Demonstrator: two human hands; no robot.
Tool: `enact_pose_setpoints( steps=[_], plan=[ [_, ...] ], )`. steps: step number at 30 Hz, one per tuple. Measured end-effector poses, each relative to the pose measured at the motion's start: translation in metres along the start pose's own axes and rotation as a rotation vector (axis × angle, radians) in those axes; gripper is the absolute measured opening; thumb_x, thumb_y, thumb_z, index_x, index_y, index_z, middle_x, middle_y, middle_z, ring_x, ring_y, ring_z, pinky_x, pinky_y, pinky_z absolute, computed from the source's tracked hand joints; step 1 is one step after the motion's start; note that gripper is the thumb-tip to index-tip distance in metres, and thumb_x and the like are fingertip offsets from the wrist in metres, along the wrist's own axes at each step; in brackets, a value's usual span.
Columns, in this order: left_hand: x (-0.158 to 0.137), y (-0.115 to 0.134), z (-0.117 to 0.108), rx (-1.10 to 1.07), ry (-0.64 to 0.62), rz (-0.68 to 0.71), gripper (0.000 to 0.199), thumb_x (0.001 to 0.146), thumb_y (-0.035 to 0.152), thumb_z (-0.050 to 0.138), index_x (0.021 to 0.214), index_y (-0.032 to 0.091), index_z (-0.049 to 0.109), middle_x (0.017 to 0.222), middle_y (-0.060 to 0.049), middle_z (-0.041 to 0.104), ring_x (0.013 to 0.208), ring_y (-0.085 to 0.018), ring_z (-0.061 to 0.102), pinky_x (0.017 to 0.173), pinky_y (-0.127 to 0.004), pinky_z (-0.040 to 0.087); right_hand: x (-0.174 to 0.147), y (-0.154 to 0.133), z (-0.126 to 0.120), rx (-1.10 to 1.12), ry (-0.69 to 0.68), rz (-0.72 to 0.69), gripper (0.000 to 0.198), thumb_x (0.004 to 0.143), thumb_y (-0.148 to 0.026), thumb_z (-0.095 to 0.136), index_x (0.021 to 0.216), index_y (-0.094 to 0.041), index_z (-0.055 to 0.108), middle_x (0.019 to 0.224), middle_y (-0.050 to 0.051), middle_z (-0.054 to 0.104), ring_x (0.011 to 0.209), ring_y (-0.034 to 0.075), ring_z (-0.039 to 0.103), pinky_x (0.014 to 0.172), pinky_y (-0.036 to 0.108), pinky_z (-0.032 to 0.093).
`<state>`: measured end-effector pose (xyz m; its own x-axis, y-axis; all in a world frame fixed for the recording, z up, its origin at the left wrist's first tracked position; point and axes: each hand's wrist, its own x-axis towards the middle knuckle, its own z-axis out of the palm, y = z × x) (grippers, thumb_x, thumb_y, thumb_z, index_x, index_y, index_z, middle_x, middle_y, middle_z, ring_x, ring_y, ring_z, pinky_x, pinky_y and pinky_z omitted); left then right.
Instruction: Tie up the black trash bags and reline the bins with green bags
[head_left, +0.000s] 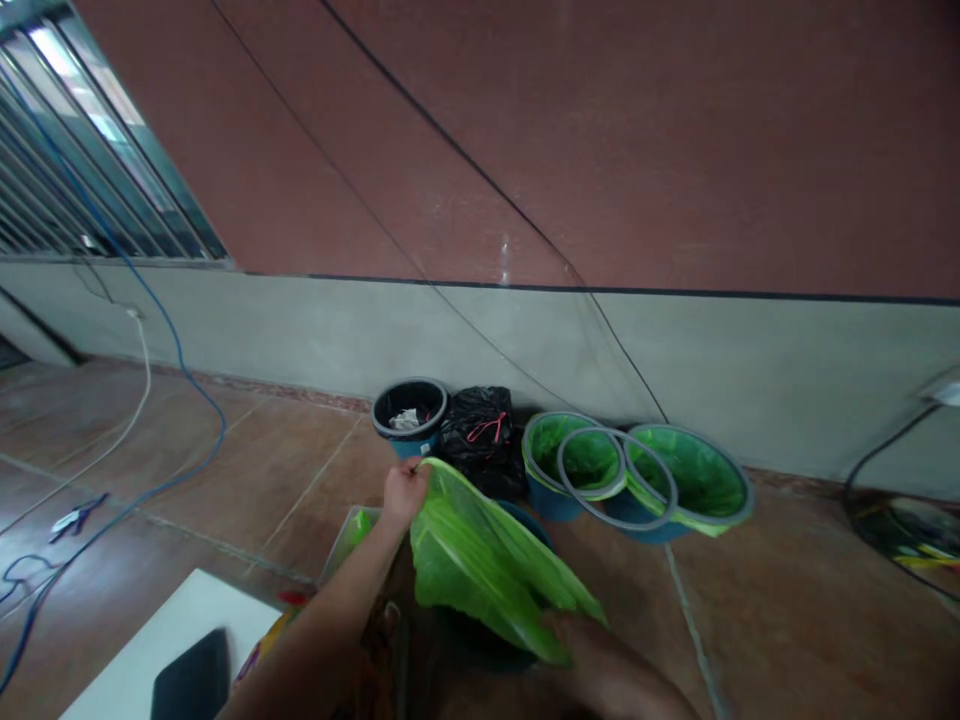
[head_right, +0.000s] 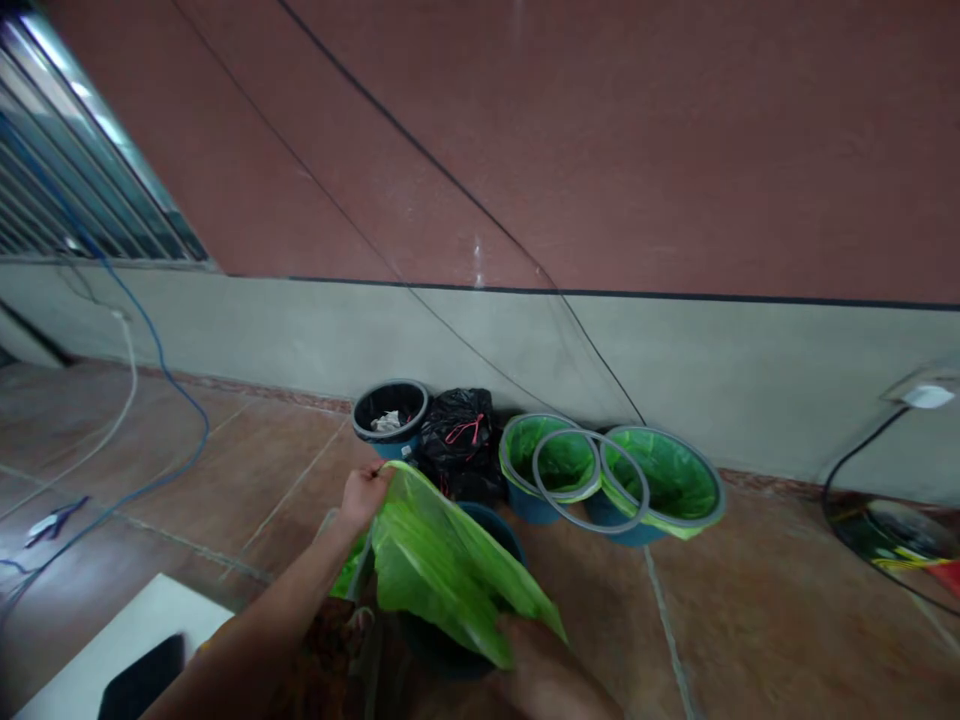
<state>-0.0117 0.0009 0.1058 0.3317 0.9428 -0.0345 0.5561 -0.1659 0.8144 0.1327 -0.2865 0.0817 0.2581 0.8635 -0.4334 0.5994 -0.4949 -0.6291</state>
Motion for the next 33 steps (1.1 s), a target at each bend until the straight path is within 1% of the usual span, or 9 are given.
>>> enact_pose_setpoints(
  steps=[2,4,7,13,16,18,21,27,33],
  plan=[
    [-0.008,0.011,0.011,-0.074,-0.173,0.085,0.026,0.079,0.033,0.051,0.072,0.016,0.069,0.058,0.003,0.058,0.054,-0.012,0.051,0.052,-0.020,0.037,0.005,-0.015,-0.017,0.133,0.053,-0.074,0.035,0.084,-0.033,0.055,0.113,-0.018,0.070,0.096,0.009,0.075,0.089,0.022,0.070,0.079,0.031,0.051],
    [-0.021,0.021,0.021,-0.136,-0.327,0.161,0.027,0.079,0.035,0.052,0.075,0.015,0.070,0.062,0.003,0.058,0.056,-0.011,0.049,0.053,-0.020,0.037,0.016,-0.028,-0.032,0.215,0.265,-0.120,0.037,0.091,-0.037,0.046,0.117,-0.019,0.065,0.097,0.008,0.075,0.087,0.022,0.069,0.079,0.034,0.052],
    [-0.041,0.033,0.033,-0.171,-0.496,0.234,0.028,0.082,0.036,0.053,0.073,0.014,0.067,0.062,0.004,0.054,0.057,-0.010,0.046,0.053,-0.020,0.034,0.038,-0.042,-0.041,0.126,0.544,-0.158,0.048,0.085,-0.032,0.056,0.131,-0.018,0.054,0.122,0.012,0.067,0.112,0.025,0.062,0.096,0.040,0.048],
    [-0.061,0.041,0.030,-0.100,-0.716,0.497,0.033,0.084,0.033,0.061,0.058,0.015,0.056,0.067,0.003,0.049,0.067,-0.010,0.046,0.064,-0.020,0.037,0.061,-0.053,-0.032,-0.158,0.749,-0.082,0.067,0.080,-0.017,0.061,0.144,-0.016,0.043,0.137,0.016,0.055,0.131,0.031,0.047,0.104,0.045,0.041],
    [-0.059,0.038,0.025,-0.064,-0.801,0.562,0.032,0.085,0.032,0.062,0.059,0.015,0.057,0.072,0.002,0.052,0.071,-0.010,0.050,0.068,-0.020,0.039,0.062,-0.053,-0.037,-0.247,0.725,-0.085,0.049,0.084,-0.018,0.058,0.133,-0.020,0.057,0.136,0.014,0.057,0.126,0.030,0.051,0.101,0.043,0.041],
    [-0.056,0.033,0.024,-0.026,-0.780,0.579,0.028,0.085,0.030,0.062,0.062,0.015,0.061,0.074,0.001,0.055,0.074,-0.011,0.053,0.070,-0.020,0.041,0.060,-0.052,-0.041,-0.281,0.595,-0.089,0.031,0.089,-0.016,0.050,0.113,-0.023,0.069,0.115,0.009,0.070,0.109,0.025,0.062,0.094,0.038,0.043],
    [-0.046,0.025,0.020,0.098,-0.597,0.549,0.017,0.084,0.021,0.060,0.072,0.016,0.071,0.079,-0.001,0.062,0.080,-0.014,0.059,0.073,-0.021,0.044,0.055,-0.049,-0.049,-0.307,0.501,0.033,0.032,0.096,-0.021,0.040,0.097,-0.024,0.072,0.086,0.005,0.074,0.084,0.019,0.068,0.076,0.030,0.043],
    [-0.028,0.018,0.004,0.537,-0.272,0.431,0.032,0.081,0.008,0.048,0.088,0.022,0.076,0.099,-0.005,0.071,0.091,-0.017,0.067,0.084,-0.025,0.048,0.044,-0.031,-0.067,-0.398,0.502,0.283,0.033,0.096,-0.026,0.039,0.091,-0.024,0.072,0.085,0.009,0.075,0.077,0.020,0.069,0.062,0.029,0.038],
    [-0.024,0.021,-0.003,0.786,-0.165,0.273,0.027,0.085,0.020,0.051,0.101,0.021,0.073,0.102,-0.010,0.073,0.092,-0.024,0.070,0.079,-0.030,0.051,0.044,-0.011,-0.064,-0.371,0.360,0.247,0.030,0.092,-0.025,0.044,0.085,-0.023,0.074,0.091,0.009,0.076,0.087,0.023,0.071,0.066,0.029,0.043]
  ],
)
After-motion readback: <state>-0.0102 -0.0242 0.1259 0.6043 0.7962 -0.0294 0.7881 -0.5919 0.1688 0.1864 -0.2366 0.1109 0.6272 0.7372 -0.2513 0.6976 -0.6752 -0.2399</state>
